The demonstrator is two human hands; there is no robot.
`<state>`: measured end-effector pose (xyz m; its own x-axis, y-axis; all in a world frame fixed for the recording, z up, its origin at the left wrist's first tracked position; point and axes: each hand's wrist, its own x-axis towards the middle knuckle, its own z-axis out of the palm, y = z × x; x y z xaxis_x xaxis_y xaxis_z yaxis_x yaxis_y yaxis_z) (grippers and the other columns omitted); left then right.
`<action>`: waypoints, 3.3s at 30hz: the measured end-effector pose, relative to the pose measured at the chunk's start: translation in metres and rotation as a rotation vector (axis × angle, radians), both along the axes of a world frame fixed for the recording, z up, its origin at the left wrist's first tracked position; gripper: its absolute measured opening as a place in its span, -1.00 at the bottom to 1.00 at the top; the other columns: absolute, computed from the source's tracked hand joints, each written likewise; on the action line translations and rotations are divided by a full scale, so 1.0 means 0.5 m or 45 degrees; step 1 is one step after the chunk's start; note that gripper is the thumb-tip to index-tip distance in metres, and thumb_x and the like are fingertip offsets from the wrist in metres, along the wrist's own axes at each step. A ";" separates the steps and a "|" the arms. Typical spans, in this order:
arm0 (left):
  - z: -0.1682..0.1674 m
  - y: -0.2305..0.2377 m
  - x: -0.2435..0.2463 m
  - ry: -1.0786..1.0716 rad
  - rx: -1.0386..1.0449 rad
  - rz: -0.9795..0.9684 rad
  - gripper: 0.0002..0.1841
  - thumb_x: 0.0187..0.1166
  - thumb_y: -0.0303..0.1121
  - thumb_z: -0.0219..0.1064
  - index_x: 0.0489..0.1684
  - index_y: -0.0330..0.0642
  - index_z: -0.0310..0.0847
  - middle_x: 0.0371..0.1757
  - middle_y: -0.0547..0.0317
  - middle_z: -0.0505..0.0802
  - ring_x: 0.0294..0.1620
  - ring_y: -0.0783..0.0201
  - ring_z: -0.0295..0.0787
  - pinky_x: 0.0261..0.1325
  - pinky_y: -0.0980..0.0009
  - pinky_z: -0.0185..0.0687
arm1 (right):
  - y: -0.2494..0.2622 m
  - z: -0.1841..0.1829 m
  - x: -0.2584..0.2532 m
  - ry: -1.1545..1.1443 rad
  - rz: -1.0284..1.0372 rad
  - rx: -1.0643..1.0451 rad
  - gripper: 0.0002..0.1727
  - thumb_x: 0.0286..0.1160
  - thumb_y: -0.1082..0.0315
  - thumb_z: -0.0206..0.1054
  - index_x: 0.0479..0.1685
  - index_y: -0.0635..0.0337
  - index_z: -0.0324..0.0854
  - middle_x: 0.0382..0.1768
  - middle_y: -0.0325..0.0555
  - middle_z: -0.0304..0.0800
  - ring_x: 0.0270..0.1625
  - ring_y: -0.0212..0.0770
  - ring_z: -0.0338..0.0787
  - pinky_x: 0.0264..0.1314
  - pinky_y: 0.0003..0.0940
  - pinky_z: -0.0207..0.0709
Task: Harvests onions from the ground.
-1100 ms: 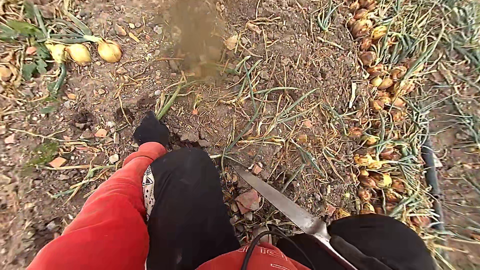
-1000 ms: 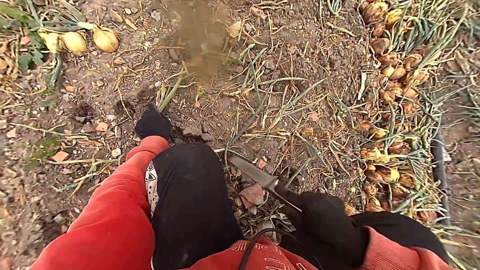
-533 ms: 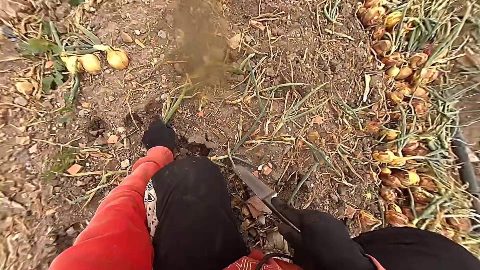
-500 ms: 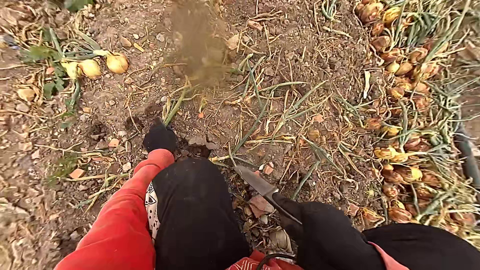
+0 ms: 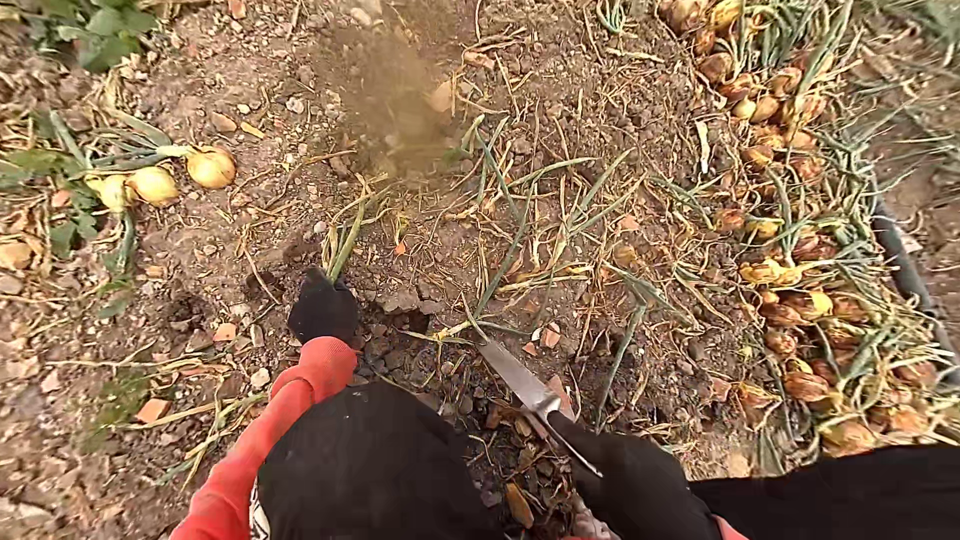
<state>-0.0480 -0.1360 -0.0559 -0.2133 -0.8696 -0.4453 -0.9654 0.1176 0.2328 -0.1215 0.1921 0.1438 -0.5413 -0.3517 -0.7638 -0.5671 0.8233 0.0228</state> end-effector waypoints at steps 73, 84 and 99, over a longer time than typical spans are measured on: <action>-0.013 -0.026 0.059 0.194 -0.127 -0.287 -0.53 0.86 -0.09 -0.05 0.26 -0.39 0.48 -0.07 -0.53 0.79 0.05 -0.55 0.76 -0.02 -0.51 0.53 | 0.181 -0.376 0.180 0.324 0.393 -0.517 -0.33 0.22 0.40 0.42 0.52 0.18 0.59 -0.13 0.30 0.82 -0.30 0.28 0.87 -0.31 0.21 0.70; -0.011 -0.018 0.050 0.206 -0.141 -0.253 -0.59 0.86 -0.13 -0.02 0.18 -0.36 0.51 -0.10 -0.45 0.82 0.03 -0.47 0.81 -0.04 -0.43 0.58 | -0.219 -0.224 -0.070 0.413 0.233 -0.437 -0.54 0.67 0.03 0.22 0.11 0.30 0.66 0.07 0.24 0.71 -0.10 0.23 0.84 -0.20 0.17 0.65; -0.028 -0.008 0.059 0.314 -0.258 -0.245 -0.53 0.87 -0.12 0.02 0.37 -0.39 0.53 0.00 -0.57 0.80 0.09 -0.57 0.77 0.03 -0.52 0.54 | -0.264 -0.304 0.025 -0.295 0.787 -0.327 -0.70 0.62 0.32 0.29 0.02 0.45 0.68 0.04 0.38 0.76 0.09 0.39 0.77 -0.04 0.39 0.59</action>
<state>-0.0187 -0.1397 -0.0697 -0.4604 -0.8686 -0.1829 -0.8391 0.3587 0.4089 -0.1091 0.0602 -0.0082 -0.0180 -0.7265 -0.6869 -0.8993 0.3120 -0.3065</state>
